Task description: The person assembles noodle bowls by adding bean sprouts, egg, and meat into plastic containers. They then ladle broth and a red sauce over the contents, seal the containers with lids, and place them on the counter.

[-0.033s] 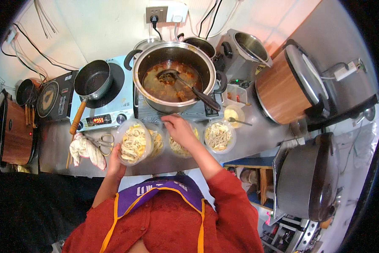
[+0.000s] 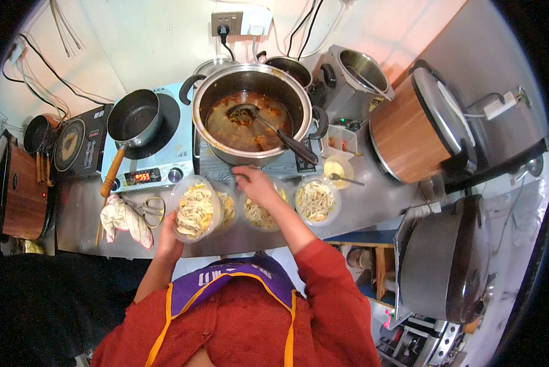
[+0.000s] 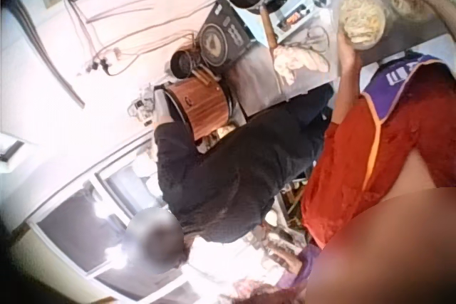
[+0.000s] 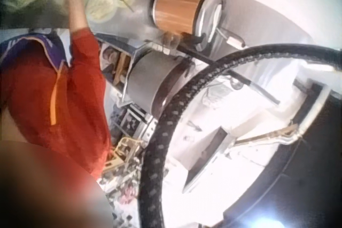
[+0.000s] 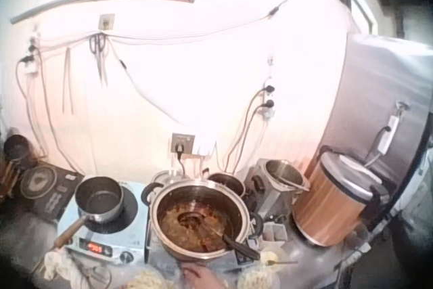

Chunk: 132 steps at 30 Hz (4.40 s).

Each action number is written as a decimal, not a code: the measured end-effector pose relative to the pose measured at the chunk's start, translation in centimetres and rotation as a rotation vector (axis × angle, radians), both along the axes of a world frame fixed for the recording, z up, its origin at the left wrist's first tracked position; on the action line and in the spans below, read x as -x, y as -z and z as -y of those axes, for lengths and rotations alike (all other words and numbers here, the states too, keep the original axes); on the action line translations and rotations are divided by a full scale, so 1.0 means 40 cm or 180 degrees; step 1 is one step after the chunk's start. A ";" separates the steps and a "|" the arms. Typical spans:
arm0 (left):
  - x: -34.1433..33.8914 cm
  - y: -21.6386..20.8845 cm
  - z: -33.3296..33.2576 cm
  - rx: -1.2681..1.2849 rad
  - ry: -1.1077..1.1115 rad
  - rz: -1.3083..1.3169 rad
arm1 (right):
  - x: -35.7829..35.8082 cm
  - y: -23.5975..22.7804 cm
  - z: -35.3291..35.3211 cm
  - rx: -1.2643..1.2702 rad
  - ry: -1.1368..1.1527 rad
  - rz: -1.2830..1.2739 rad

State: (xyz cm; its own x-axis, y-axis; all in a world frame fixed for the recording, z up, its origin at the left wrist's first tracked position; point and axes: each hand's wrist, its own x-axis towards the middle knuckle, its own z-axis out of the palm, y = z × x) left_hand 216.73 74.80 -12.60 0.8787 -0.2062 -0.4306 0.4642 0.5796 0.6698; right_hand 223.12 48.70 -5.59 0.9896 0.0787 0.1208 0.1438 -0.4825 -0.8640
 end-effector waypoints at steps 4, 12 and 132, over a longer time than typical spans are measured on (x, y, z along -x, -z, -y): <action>-0.002 0.014 0.033 -0.0227 -0.0019 -0.0005 | -0.046 0.062 -0.002 -0.0655 0.0211 -0.1426; -0.020 0.039 0.071 -0.0321 -0.0107 0.0001 | -0.039 0.100 0.007 -0.0813 0.0195 -0.1451; -0.108 -0.170 -0.015 0.0466 -0.0848 0.0835 | 0.185 -0.509 0.025 0.2370 -0.0978 0.0700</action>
